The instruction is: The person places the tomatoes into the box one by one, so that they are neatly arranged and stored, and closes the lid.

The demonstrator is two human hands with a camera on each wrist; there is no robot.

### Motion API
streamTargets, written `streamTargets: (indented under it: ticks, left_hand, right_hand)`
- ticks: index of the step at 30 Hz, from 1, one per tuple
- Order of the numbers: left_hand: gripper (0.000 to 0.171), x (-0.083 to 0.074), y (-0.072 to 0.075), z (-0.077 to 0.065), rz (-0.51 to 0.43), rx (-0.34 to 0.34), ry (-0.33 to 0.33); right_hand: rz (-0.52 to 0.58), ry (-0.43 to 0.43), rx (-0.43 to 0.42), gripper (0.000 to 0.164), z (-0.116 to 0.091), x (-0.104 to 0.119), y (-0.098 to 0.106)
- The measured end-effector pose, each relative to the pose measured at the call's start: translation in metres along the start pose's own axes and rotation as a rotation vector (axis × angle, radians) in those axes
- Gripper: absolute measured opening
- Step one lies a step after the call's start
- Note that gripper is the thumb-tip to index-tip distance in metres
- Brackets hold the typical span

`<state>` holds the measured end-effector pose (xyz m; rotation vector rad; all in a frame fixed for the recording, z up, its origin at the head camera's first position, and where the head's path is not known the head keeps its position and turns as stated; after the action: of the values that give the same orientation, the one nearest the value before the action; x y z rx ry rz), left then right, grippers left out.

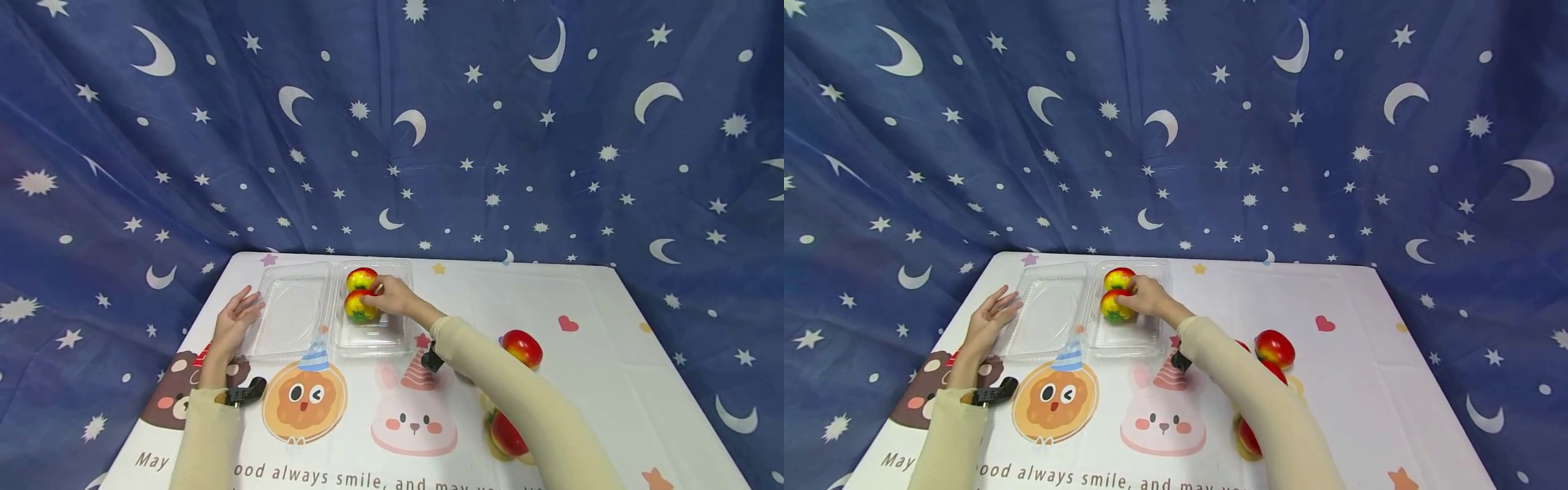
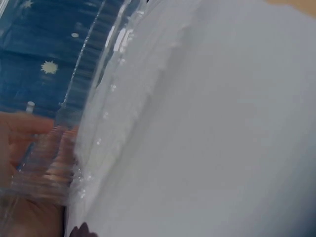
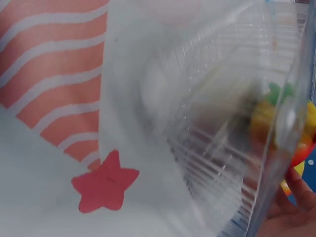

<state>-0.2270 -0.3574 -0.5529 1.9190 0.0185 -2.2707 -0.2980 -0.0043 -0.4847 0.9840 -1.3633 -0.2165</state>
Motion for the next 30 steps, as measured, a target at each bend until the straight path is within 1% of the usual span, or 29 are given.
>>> streamTargets:
  ticks: [5,8,12,14,17,20,25,30]
  left_hand:
    - [0.064,-0.0023,-0.0022,-0.0004,0.017,0.005,0.003]
    - [0.064,-0.0025,-0.0026,-0.0007,0.024,0.003,0.003]
    - [0.063,-0.0008,-0.0006,-0.0005,0.003,0.003,-0.005]
    - [0.063,0.0005,0.0003,-0.0003,-0.007,0.001,-0.007]
    - [0.063,0.0021,0.0011,0.0000,-0.003,0.009,-0.014]
    - [0.063,0.0025,0.0011,0.0001,0.000,0.004,-0.008]
    - [0.064,-0.0004,-0.0002,-0.0014,0.020,0.004,0.005]
    - [0.063,-0.0023,-0.0014,-0.0020,0.027,-0.005,0.018]
  right_hand:
    - [-0.003,0.008,0.008,0.035,-0.0002,0.0025,-0.0005]
    - [-0.011,0.009,0.022,0.040,-0.0013,0.0034,0.0003]
    - [-0.004,-0.002,0.042,0.047,-0.0020,0.0024,0.0007]
    - [0.000,-0.003,0.051,0.047,-0.0018,0.0017,0.0002]
    - [-0.015,0.006,0.059,0.044,-0.0013,0.0010,-0.0013]
    - [-0.021,0.015,0.067,0.040,-0.0015,0.0015,-0.0028]
    - [-0.010,0.011,0.058,0.034,-0.0025,0.0026,-0.0040]
    - [-0.026,0.030,0.049,0.025,-0.0024,0.0027,-0.0051]
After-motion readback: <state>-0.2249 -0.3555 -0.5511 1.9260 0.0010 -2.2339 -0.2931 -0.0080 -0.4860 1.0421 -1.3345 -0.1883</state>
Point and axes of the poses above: each hand's wrist, its own z-axis towards the middle knuckle, its own y-axis out of the back of the hand, x = y × z, the point moved 2 cm from there along z, towards the middle knuckle, and after that the axes turned 2 degrees about -y, right-handed, at the moved point
